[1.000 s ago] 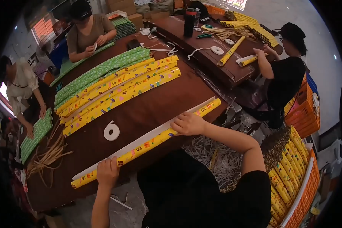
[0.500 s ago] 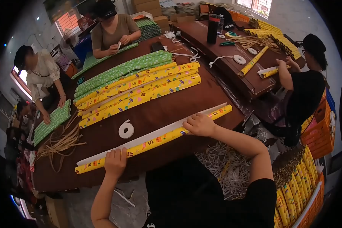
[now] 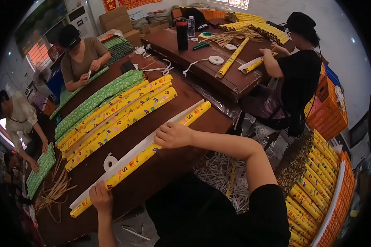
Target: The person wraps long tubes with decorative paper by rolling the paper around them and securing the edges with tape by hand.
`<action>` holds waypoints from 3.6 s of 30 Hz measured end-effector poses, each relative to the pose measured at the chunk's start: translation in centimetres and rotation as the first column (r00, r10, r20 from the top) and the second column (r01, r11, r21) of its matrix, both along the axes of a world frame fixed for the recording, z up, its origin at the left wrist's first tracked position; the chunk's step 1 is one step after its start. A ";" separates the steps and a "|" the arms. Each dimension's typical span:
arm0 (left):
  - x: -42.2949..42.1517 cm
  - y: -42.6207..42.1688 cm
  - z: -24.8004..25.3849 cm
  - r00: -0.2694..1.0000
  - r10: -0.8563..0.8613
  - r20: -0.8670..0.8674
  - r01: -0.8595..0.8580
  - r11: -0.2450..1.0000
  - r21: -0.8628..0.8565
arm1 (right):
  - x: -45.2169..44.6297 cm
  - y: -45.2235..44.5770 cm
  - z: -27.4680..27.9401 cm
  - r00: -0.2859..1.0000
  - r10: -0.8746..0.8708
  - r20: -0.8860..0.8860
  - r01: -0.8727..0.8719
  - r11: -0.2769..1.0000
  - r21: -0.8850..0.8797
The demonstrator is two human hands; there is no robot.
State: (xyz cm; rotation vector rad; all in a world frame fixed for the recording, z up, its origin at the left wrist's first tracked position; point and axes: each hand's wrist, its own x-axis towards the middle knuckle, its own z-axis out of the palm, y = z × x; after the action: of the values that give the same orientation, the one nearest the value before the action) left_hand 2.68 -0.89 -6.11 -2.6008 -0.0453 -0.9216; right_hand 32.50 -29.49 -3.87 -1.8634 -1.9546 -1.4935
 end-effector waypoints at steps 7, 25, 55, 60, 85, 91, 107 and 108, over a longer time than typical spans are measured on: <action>0.6 -3.4 -1.8 0.992 -0.043 -0.120 0.029 0.993 -0.118 | 1.9 -2.3 -3.0 0.964 0.062 -0.257 -0.122 0.966 -0.227; 2.8 -6.9 -4.4 0.932 -0.326 -0.162 0.186 0.809 -0.558 | 4.0 -6.7 -3.7 0.852 -0.185 -0.490 -0.151 0.810 -0.567; 2.0 -7.9 -5.4 0.962 -0.272 -0.021 0.226 0.838 -0.496 | -10.6 21.8 -5.5 0.703 -0.301 -0.645 -0.015 0.900 -0.437; 1.9 -8.1 -5.9 0.970 -0.234 -0.056 0.185 0.875 -0.448 | -9.4 22.0 -1.8 -0.038 -0.329 -0.944 -0.568 0.784 -0.250; 1.2 -9.7 -7.3 0.987 -0.162 0.010 0.144 0.845 -0.515 | -14.1 22.4 -2.9 -0.530 -0.804 -0.268 -0.847 0.487 0.213; 1.5 -9.3 -6.6 0.978 -0.202 0.058 0.202 0.827 -0.526 | -13.6 21.9 -3.6 -0.591 -0.784 -0.189 -0.790 0.514 0.333; -6.0 -5.5 -2.7 0.807 0.569 0.159 -0.279 0.604 -0.746 | -14.0 22.2 -5.4 -0.682 -0.721 -0.124 -0.694 0.584 0.422; -6.5 -4.8 -3.2 0.781 0.610 0.130 -0.289 0.539 -0.791 | -14.0 22.0 -4.8 -0.650 -0.744 -0.155 -0.718 0.534 0.447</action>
State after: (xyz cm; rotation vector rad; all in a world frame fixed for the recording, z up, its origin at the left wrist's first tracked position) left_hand -3.82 -5.71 -9.35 -2.7264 -1.4615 -1.3983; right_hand 18.54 -7.46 -8.70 -0.6659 -0.7696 2.0379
